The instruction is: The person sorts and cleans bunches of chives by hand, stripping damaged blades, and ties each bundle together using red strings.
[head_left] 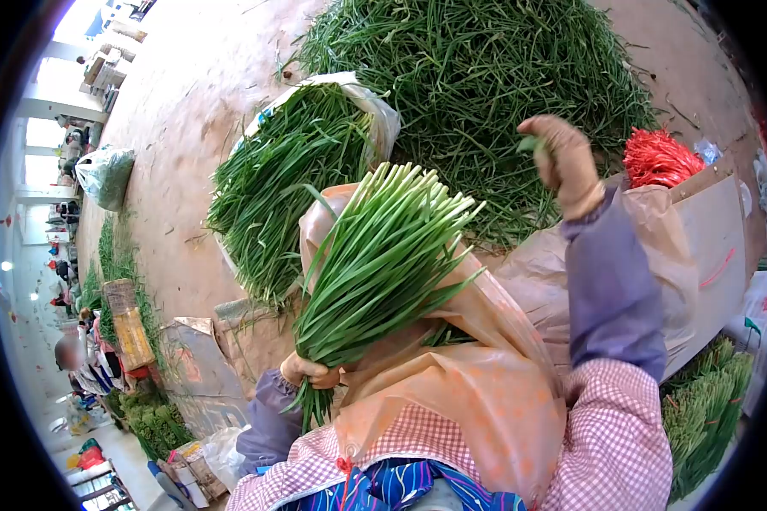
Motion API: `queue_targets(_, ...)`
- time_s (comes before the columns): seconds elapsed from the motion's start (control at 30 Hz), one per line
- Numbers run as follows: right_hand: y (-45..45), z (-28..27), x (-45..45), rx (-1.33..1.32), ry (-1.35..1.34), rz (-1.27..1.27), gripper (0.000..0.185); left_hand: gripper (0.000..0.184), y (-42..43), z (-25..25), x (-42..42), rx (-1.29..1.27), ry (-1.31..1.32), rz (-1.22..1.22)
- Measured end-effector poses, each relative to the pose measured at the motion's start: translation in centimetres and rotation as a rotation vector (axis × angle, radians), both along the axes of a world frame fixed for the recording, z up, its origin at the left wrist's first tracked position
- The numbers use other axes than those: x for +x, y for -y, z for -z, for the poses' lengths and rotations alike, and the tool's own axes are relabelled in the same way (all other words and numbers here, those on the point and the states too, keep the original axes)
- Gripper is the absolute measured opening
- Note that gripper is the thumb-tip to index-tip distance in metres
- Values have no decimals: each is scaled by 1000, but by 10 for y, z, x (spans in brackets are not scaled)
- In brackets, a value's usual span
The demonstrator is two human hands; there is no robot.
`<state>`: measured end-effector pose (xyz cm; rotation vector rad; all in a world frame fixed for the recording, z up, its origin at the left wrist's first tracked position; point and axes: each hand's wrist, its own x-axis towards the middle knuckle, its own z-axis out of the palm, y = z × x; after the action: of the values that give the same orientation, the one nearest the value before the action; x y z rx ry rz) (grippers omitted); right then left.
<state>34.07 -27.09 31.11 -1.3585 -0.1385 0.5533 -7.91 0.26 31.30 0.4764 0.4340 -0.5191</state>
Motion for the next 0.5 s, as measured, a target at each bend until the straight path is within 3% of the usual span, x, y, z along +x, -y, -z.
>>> queue_targets(0.03,-5,-15,-21,-28,-2,-160,17,62,0,0,1,36,-4,2)
queue_targets(0.1,-25,-39,-63,-96,250,-252,25,62,1,-2,0,109,-24,7)
queue_targets(0.2,-50,-63,-84,-594,408,-566,35,59,4,-5,-2,191,-39,1)
queue_targets(0.27,-71,-13,-96,-355,195,-480,29,57,4,-6,-1,264,-56,23)
queue_targets(0.37,-85,8,-102,33,-96,-389,23,55,4,-9,-3,340,-93,45)
queue_targets(0.43,-83,8,-100,-11,-15,-389,15,55,0,-1,-9,302,-74,50)
queue_targets(0.5,-72,-4,-90,-441,371,-379,14,58,-3,0,-8,293,-75,65)
